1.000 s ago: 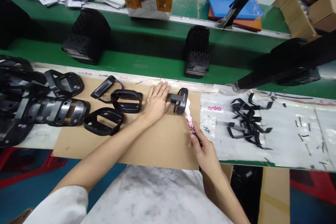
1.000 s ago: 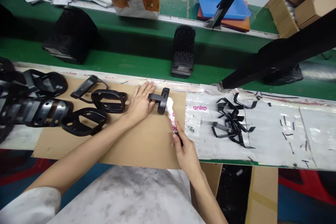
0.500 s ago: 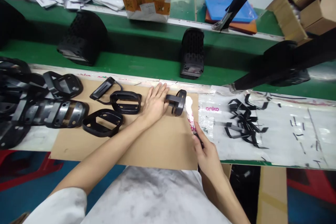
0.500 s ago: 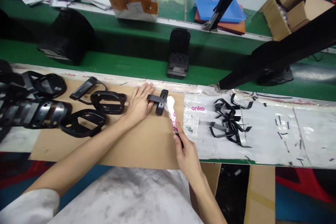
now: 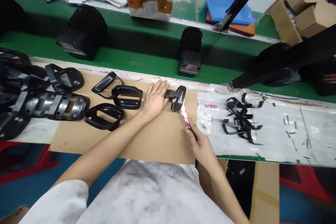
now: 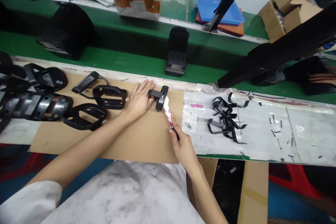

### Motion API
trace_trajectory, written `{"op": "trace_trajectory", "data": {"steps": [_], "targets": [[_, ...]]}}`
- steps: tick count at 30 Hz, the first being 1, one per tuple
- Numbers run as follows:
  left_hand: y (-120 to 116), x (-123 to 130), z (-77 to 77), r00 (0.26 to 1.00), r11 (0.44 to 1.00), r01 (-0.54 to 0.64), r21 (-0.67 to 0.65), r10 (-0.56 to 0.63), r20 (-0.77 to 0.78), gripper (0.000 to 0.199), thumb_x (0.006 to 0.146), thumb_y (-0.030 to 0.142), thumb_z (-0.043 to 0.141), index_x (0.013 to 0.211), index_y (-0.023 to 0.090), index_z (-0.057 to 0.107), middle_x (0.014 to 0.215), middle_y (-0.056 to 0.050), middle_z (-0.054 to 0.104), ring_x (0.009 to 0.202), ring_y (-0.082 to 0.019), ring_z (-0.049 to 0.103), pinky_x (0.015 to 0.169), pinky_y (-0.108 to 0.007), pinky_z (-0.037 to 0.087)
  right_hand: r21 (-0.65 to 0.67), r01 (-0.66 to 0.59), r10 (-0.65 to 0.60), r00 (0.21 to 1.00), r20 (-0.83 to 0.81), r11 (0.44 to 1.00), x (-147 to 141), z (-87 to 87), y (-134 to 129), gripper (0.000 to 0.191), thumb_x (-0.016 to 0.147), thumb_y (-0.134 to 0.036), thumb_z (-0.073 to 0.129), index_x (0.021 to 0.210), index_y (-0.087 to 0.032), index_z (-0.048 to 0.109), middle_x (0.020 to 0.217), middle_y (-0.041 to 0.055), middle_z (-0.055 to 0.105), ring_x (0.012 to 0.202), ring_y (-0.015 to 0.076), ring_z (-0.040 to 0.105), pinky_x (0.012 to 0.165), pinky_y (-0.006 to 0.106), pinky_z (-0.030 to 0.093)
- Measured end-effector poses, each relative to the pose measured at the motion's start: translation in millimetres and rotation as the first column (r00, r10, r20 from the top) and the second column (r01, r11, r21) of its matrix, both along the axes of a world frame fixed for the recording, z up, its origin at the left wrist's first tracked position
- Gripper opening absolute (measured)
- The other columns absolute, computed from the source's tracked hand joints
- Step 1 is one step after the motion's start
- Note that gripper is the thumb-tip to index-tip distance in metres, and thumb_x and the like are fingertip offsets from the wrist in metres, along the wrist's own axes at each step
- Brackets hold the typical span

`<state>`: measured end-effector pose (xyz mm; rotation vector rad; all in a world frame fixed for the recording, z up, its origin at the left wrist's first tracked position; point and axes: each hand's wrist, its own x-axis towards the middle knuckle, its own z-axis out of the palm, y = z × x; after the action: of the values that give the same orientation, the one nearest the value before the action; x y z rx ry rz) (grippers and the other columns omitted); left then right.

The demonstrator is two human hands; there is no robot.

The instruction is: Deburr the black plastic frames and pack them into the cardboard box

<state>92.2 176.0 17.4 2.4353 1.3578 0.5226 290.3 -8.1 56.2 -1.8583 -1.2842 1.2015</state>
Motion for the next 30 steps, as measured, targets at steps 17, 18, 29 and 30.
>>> {"op": "trace_trajectory", "data": {"steps": [17, 18, 29, 30], "targets": [[-34, 9, 84.2, 0.681, 0.896, 0.071, -0.438, 0.278, 0.678, 0.010, 0.089, 0.023, 0.048, 0.089, 0.020, 0.057, 0.084, -0.001, 0.064, 0.080, -0.018, 0.057, 0.080, -0.030, 0.047, 0.109, -0.141, 0.089, 0.918, 0.386, 0.984, 27, -6.2, 11, 0.048, 0.099, -0.040, 0.053, 0.143, -0.024, 0.062, 0.123, 0.0129, 0.068, 0.112, 0.0318, 0.068, 0.102, 0.051, 0.054], [-35, 11, 87.5, 0.653, 0.889, 0.086, -0.449, 0.290, 0.700, 0.011, 0.091, 0.027, 0.049, 0.087, 0.020, 0.057, 0.082, -0.001, 0.063, 0.078, -0.018, 0.057, 0.077, -0.029, 0.046, 0.148, -0.138, 0.068, 0.912, 0.404, 0.979, 26, -5.9, 14, 0.045, 0.098, -0.039, 0.055, 0.139, -0.024, 0.065, 0.124, 0.0139, 0.066, 0.116, 0.0329, 0.065, 0.105, 0.054, 0.052], [-53, 14, 112.8, 0.594, 0.598, 0.478, -0.644, 0.320, 0.738, 0.028, 0.095, 0.047, 0.065, 0.098, 0.019, 0.059, 0.090, -0.002, 0.058, 0.075, -0.014, 0.050, 0.071, -0.026, 0.044, 0.472, 0.038, 0.160, 0.914, -0.372, 0.881, -18, 51.4, 66, 0.126, 0.075, -0.062, 0.086, 0.167, -0.032, 0.006, 0.138, 0.0123, 0.064, 0.126, 0.0322, 0.065, 0.105, 0.054, 0.057], [-57, 9, 115.7, 0.575, 0.551, 0.537, -0.639, 0.316, 0.755, 0.030, 0.095, 0.048, 0.066, 0.098, 0.019, 0.060, 0.091, -0.002, 0.058, 0.076, -0.014, 0.051, 0.071, -0.027, 0.044, 0.467, 0.070, 0.140, 0.905, -0.401, 0.881, -20, 54.1, 70, 0.118, 0.077, -0.066, 0.083, 0.166, -0.030, 0.014, 0.130, 0.0112, 0.068, 0.118, 0.0318, 0.069, 0.100, 0.053, 0.059]]}}
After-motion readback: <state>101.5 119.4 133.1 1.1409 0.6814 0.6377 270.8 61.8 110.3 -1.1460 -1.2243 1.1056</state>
